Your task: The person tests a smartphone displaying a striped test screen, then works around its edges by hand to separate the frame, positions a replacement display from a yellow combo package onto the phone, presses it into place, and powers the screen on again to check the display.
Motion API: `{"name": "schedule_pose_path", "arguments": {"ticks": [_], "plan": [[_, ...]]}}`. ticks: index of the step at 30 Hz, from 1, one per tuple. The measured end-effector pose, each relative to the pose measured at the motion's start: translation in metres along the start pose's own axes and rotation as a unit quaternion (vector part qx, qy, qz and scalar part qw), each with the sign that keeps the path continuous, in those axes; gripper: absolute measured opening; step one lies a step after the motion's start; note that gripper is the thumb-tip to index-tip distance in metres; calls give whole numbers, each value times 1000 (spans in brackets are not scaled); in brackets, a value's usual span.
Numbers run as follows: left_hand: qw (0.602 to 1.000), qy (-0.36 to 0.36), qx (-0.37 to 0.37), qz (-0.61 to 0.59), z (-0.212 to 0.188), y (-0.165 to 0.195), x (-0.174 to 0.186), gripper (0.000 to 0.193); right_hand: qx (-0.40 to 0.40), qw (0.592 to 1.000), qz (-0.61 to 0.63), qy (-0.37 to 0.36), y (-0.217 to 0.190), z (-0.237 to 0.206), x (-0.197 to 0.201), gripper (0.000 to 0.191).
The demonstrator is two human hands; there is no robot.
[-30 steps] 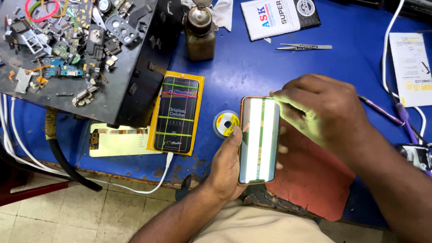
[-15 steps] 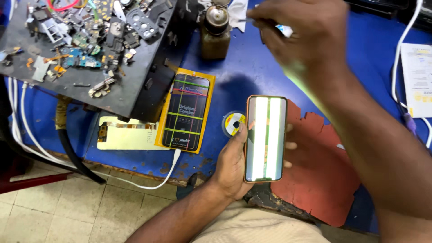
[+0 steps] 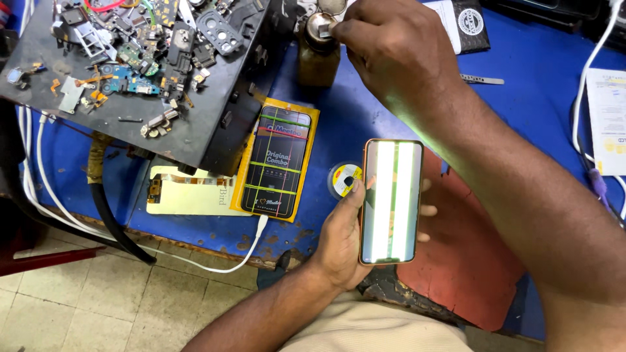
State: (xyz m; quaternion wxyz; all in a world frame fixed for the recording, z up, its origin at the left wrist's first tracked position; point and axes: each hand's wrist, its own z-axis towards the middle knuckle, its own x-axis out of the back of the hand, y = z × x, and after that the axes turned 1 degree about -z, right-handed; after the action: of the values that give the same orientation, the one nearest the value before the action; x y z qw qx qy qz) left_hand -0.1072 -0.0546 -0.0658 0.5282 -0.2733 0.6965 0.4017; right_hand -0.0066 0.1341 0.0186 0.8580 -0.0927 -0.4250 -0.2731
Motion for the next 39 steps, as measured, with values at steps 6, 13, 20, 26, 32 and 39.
{"name": "schedule_pose_path", "arguments": {"ticks": [6, 13, 20, 26, 32, 39], "plan": [[998, -21, -22, -53, -3, -1, 0, 66, -118, 984, 109, 71, 1, -7, 22, 16], [997, 16, -61, -44, -2, -7, 2, 75, -459, 872, 173, -6, -46, -76, 94, 11], [996, 9, -65, -56, -1, -17, 2, 56, -474, 850, 228, 25, -87, -99, 100, 14], [994, -3, -77, -81, -1, -23, 6, 48, -430, 885, 175, 29, -87, -99, 95, 14], [994, 5, -65, -89, -2, -22, 8, 48, -422, 894, 151, 18, -85, -98, 93, 14], [994, -39, -56, -90, -2, -19, 6, 51, -426, 891, 152, 29, -86, -98, 91, 14]]}}
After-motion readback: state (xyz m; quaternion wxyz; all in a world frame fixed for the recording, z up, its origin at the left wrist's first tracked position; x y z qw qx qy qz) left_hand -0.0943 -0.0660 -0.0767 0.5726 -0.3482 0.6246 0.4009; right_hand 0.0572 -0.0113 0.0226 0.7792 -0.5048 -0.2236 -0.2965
